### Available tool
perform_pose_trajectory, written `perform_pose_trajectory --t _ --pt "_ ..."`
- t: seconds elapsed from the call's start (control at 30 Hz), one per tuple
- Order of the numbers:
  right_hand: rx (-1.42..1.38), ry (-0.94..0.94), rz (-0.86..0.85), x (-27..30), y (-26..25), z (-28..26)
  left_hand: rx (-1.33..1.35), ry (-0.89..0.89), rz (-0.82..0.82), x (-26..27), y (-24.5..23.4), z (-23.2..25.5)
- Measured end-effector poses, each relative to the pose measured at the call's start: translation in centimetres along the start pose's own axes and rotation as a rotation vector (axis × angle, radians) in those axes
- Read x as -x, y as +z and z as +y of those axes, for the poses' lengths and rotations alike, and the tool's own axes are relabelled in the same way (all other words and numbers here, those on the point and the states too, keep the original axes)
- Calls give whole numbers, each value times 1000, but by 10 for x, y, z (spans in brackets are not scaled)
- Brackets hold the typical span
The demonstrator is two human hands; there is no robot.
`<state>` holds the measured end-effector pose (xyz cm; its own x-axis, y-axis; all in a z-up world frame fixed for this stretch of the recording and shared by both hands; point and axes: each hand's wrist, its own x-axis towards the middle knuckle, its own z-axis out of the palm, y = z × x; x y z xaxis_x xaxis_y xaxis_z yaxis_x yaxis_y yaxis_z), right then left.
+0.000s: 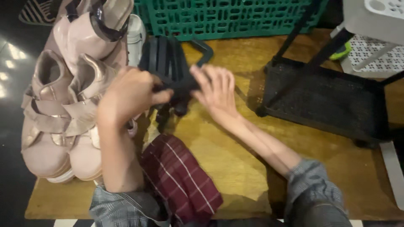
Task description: The person assembles a small plastic stool by hand. They attach four caster wheels to a perforated black base, then connect a white tray to the base frame using black rods. The person repeatedly inserts and removes the rods to fit the tray, then reattaches the wheels to complete the stool.
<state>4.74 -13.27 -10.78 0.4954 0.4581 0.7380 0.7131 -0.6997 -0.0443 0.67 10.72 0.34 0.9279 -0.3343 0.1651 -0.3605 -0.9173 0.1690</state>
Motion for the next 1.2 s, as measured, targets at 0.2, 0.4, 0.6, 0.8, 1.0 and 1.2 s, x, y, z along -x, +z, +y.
perform_pose_trajectory --t 0.2,0.4,0.6,0.8,1.0,1.2 --pt "-172 484 -129 -3 87 28 -255 -244 692 -36 67 -21" --pt "-525 706 -192 13 137 47 -272 -404 543 -82 147 -53" --pt "-894 745 -152 24 148 53 -324 -415 457 -90 178 -55" --pt "-1020 747 -137 24 146 51 -433 -289 519 -89 174 -54" --pt "-1036 636 -63 28 145 47 -324 -243 562 -96 178 -53" --pt "-847 701 -114 27 135 36 -38 -24 556 -99 183 -43"
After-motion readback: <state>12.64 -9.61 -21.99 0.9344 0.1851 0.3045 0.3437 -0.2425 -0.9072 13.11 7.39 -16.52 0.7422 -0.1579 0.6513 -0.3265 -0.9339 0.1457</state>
